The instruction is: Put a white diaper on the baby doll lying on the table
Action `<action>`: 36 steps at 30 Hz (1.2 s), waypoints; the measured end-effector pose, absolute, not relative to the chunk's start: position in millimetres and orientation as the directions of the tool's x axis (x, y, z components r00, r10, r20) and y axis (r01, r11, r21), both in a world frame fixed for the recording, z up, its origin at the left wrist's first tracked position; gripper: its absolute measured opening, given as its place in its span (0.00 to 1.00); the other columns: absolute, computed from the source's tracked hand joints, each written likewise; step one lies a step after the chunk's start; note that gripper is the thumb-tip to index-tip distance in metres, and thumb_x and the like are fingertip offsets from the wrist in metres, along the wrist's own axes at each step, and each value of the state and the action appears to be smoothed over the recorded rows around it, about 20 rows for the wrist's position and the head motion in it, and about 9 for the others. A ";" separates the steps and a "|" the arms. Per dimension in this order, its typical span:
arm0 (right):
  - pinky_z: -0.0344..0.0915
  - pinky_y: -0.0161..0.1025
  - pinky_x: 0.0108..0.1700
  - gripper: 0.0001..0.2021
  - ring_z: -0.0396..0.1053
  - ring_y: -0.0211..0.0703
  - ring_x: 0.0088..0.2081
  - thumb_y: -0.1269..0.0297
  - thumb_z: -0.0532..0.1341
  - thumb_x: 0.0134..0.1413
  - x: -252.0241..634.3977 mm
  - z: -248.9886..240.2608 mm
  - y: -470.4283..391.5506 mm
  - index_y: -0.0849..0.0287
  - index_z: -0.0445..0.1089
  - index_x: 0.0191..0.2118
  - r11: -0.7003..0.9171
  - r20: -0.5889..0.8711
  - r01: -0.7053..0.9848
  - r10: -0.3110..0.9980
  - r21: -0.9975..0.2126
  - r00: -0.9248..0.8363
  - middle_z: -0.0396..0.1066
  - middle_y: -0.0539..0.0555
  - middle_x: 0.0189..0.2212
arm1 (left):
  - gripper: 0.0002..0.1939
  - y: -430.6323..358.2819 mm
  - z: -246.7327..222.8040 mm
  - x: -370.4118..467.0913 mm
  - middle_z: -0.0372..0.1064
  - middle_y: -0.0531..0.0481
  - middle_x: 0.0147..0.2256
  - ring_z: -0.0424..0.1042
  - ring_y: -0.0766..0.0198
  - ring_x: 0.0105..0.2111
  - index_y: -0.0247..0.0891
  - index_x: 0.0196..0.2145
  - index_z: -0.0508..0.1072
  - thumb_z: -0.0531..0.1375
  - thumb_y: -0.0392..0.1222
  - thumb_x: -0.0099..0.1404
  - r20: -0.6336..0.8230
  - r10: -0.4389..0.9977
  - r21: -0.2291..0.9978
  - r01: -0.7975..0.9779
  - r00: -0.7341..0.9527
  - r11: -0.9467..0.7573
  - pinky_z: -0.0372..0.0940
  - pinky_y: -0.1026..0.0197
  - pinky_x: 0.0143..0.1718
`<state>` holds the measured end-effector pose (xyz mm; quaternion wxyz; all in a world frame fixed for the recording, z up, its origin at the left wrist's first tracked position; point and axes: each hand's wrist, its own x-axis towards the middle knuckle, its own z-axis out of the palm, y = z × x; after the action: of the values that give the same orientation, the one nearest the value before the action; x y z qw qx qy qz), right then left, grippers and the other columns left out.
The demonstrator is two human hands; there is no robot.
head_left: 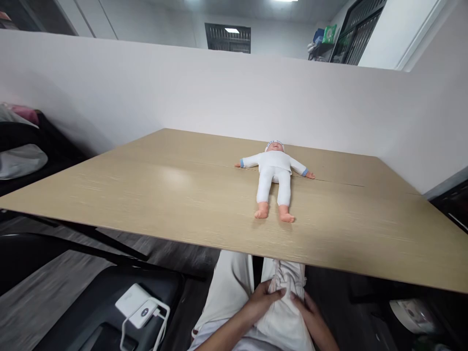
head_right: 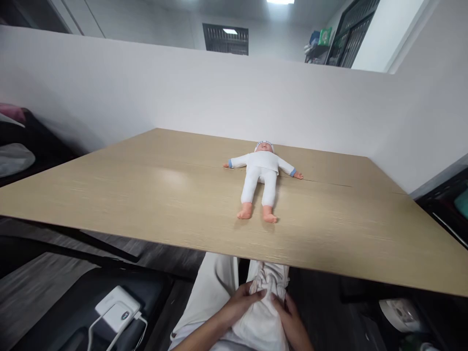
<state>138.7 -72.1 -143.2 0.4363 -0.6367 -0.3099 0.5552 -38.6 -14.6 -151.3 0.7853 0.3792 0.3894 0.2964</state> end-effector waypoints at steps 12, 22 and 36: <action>0.76 0.53 0.59 0.38 0.78 0.65 0.57 0.35 0.70 0.56 107.6 -27.8 -157.0 0.53 0.73 0.66 -0.110 -0.097 0.062 0.978 -0.992 0.183 0.80 0.64 0.57 | 0.39 -113.1 -3.6 -101.5 0.73 0.39 0.65 0.71 0.40 0.66 0.42 0.66 0.74 0.73 0.61 0.63 -0.179 0.872 0.957 -0.126 0.457 0.262 0.63 0.43 0.70; 0.71 0.55 0.66 0.35 0.73 0.59 0.64 0.45 0.70 0.63 88.6 -19.5 -86.4 0.52 0.66 0.71 -0.057 -0.061 -0.056 0.996 -0.997 0.071 0.73 0.62 0.65 | 0.37 -61.7 -6.8 -92.5 0.82 0.38 0.52 0.80 0.42 0.55 0.37 0.58 0.78 0.74 0.65 0.60 -0.240 0.921 0.909 -0.263 0.307 0.324 0.73 0.47 0.60; 0.77 0.48 0.51 0.34 0.81 0.56 0.50 0.39 0.65 0.65 98.6 -53.6 -68.2 0.57 0.64 0.65 -0.165 -0.159 0.070 0.984 -0.984 0.083 0.82 0.62 0.50 | 0.34 -44.1 -34.2 -86.5 0.82 0.39 0.53 0.78 0.42 0.57 0.36 0.55 0.79 0.74 0.63 0.61 -0.263 0.920 0.896 -0.280 0.289 0.344 0.72 0.48 0.59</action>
<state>98.6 -68.2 -53.6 0.4571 -0.5768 -0.4569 0.4997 -86.5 -44.1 -34.2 0.7053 0.3832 0.4179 0.4254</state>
